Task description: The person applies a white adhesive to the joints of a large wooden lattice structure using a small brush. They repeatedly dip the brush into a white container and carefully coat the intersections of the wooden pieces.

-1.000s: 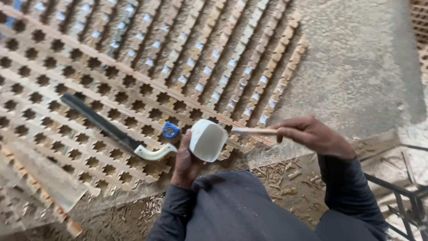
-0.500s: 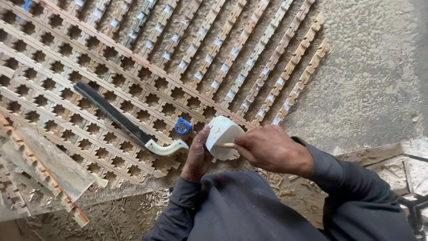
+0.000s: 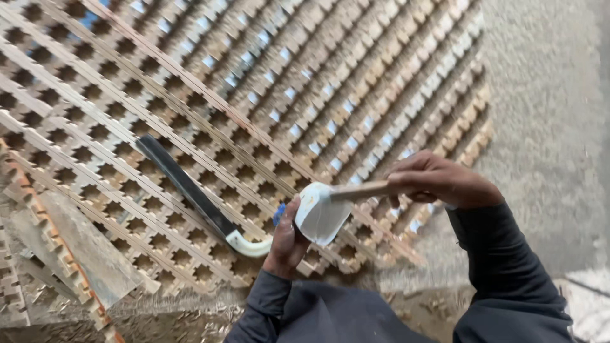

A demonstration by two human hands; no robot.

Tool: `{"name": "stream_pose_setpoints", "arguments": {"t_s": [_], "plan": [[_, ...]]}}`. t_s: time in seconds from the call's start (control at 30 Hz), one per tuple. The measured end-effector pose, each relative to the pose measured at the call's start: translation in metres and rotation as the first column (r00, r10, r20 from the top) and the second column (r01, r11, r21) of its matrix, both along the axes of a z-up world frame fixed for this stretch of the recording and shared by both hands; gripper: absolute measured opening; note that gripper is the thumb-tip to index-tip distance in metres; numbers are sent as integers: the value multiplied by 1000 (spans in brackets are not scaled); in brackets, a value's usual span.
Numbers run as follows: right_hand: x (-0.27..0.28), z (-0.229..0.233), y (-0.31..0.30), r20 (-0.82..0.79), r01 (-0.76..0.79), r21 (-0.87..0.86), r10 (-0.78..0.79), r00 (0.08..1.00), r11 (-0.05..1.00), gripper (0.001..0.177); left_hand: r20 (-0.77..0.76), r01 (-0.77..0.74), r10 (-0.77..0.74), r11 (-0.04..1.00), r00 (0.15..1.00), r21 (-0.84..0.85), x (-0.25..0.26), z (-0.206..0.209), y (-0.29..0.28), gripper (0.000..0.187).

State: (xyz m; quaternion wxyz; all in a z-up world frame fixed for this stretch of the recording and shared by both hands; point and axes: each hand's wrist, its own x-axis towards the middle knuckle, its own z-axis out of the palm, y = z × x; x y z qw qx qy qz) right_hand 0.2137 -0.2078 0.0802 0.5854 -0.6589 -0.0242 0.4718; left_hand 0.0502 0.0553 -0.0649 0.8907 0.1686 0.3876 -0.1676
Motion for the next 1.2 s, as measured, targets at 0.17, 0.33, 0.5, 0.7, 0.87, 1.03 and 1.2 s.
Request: {"name": "stream_pose_setpoints", "arguments": {"t_s": [0.17, 0.33, 0.5, 0.7, 0.87, 1.03, 1.2], "plan": [[101, -20, 70, 127, 243, 151, -263, 956, 958, 29, 4, -54, 54, 998, 999, 11, 28, 26, 35, 55], [205, -82, 155, 299, 316, 41, -313, 901, 948, 44, -26, -87, 86, 996, 996, -8, 44, 27, 63, 62], [284, -150, 223, 472, 302, 40, -285, 835, 952, 33, -83, -102, 102, 995, 991, 11, 58, 39, 81, 70], [318, -175, 267, 599, 256, -41, -181, 780, 966, 31, -144, -81, 81, 997, 986, 4, 60, 40, 94, 74], [325, -205, 281, 822, 278, -288, 87, 563, 916, 24, -243, -97, 98, 995, 965, 15, 66, 44, 99, 70], [318, -207, 284, 872, 237, -344, 215, 439, 909, 24, -237, -97, 96, 995, 967, 5, 64, 40, 99, 71], [285, -151, 265, 402, 209, 16, -198, 894, 978, 32, -247, -137, 132, 991, 960, 0, 61, 40, 99, 70]]}}
